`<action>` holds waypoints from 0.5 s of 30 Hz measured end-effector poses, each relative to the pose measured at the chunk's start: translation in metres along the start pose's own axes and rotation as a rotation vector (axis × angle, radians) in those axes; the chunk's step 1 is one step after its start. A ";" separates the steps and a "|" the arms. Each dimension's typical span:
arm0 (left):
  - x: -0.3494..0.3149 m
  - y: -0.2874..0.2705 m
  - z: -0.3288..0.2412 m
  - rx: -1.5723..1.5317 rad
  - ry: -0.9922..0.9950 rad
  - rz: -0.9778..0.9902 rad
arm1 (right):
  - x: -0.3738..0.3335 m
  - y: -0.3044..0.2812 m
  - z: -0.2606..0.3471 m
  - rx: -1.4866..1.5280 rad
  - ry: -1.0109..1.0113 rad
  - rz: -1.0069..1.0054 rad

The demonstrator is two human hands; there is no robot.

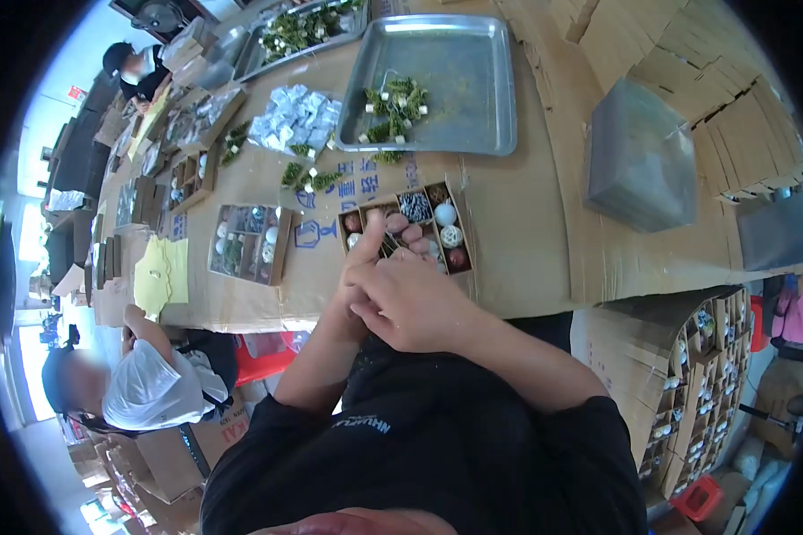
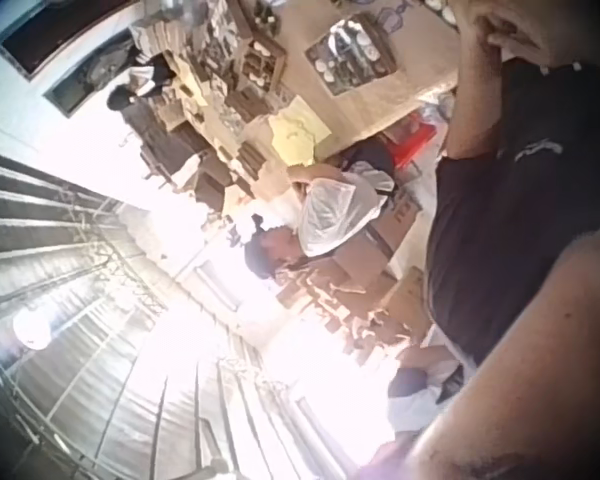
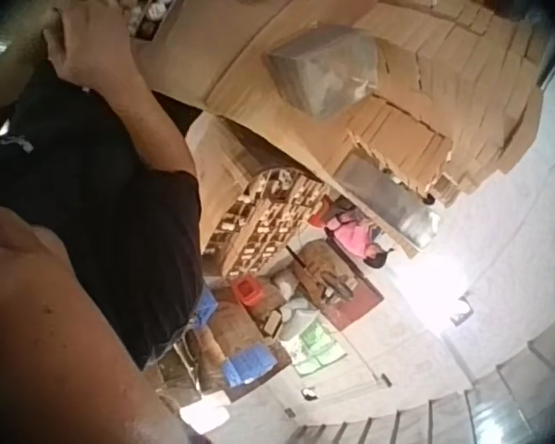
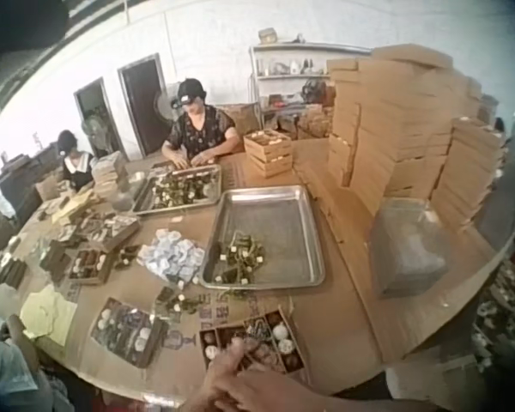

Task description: Packing small decorative trees and ornament balls into a segmented box.

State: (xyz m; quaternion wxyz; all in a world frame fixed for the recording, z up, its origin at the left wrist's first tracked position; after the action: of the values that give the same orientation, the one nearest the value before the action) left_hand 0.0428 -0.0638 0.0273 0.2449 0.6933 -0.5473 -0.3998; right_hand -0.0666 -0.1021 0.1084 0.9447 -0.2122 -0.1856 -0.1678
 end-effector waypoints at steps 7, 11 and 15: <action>-0.011 -0.018 0.008 0.114 0.055 -0.293 | -0.041 0.036 -0.012 -0.126 -0.051 -0.087; -0.019 -0.050 -0.008 0.305 0.375 -0.463 | -0.046 0.017 0.000 -0.408 -0.023 -0.075; -0.034 -0.019 -0.014 1.903 0.690 -0.579 | -0.025 0.013 -0.029 0.115 0.548 -0.303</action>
State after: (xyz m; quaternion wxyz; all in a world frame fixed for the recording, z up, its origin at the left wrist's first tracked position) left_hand 0.0617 -0.0278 0.0301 -0.3628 0.7801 -0.3498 0.3707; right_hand -0.0750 -0.0985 0.0694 0.9342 -0.0753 0.0374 -0.3466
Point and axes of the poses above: each hand's wrist, its own x-axis towards the middle knuckle, its own y-axis out of the palm, z = x × y, the point moved 2 cm from there along x, towards the middle knuckle, and after that the axes turned 15 degrees about x, right-handed, at the moved point
